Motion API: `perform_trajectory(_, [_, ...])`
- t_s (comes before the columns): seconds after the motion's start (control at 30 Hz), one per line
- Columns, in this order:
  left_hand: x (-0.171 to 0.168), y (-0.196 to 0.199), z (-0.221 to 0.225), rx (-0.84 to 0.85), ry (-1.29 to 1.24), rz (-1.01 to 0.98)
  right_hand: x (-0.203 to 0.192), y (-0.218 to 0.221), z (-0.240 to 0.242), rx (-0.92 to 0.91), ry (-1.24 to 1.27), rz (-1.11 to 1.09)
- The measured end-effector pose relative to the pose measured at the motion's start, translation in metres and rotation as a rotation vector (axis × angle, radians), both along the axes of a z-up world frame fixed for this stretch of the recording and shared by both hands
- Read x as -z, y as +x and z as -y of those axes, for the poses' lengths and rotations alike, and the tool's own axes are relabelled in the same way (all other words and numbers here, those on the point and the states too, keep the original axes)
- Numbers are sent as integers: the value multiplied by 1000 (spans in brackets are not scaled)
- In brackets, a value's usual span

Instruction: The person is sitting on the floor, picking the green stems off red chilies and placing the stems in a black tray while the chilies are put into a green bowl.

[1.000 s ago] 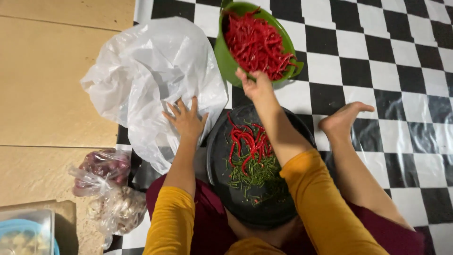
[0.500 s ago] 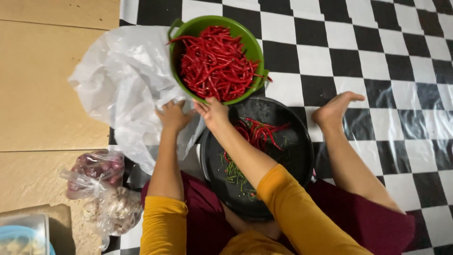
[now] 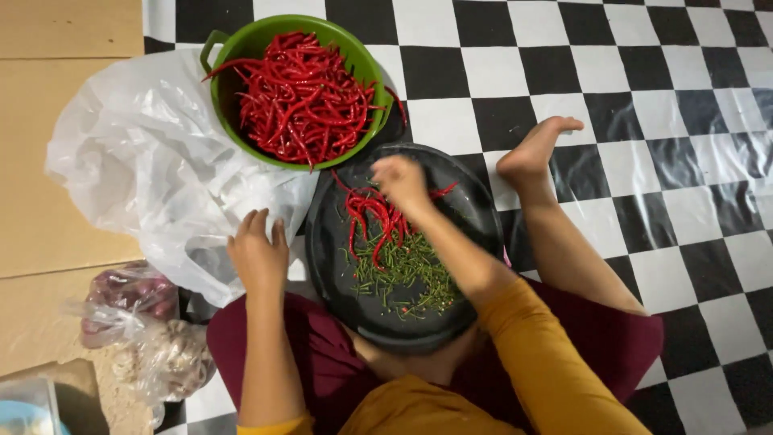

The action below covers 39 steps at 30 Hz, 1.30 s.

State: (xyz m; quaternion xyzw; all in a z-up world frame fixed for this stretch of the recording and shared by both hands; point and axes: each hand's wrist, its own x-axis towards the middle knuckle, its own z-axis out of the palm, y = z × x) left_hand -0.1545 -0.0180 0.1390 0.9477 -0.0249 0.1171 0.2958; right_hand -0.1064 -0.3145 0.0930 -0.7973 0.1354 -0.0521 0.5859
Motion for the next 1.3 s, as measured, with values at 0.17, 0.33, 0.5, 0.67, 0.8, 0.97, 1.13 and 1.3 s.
perform_trajectory(0.17, [-25,2,44,73,-272,304,35,86,106,117,-695,58])
perform_trajectory(0.33, [13,31,50,83,-202,385,45,146,107,55,-957,-315])
perform_trajectory(0.5, [12,35,42,62,-251,322,108,180,142,203,-876,-409])
perform_trajectory(0.67, [6,32,44,59,-288,290,14,158,109,519,-486,-42])
perform_trajectory(0.8, [5,28,43,125,-296,286,-59,132,46,267,-464,282])
perform_trajectory(0.97, [20,15,38,238,-325,288,-47,59,-9,-54,-145,403])
perform_trajectory(1.13, [15,-2,28,179,-296,322,-151,-139,-23,-822,-646,208])
perform_trajectory(1.3, [-16,-23,23,283,-384,259,-197,-279,77,-352,-1467,71])
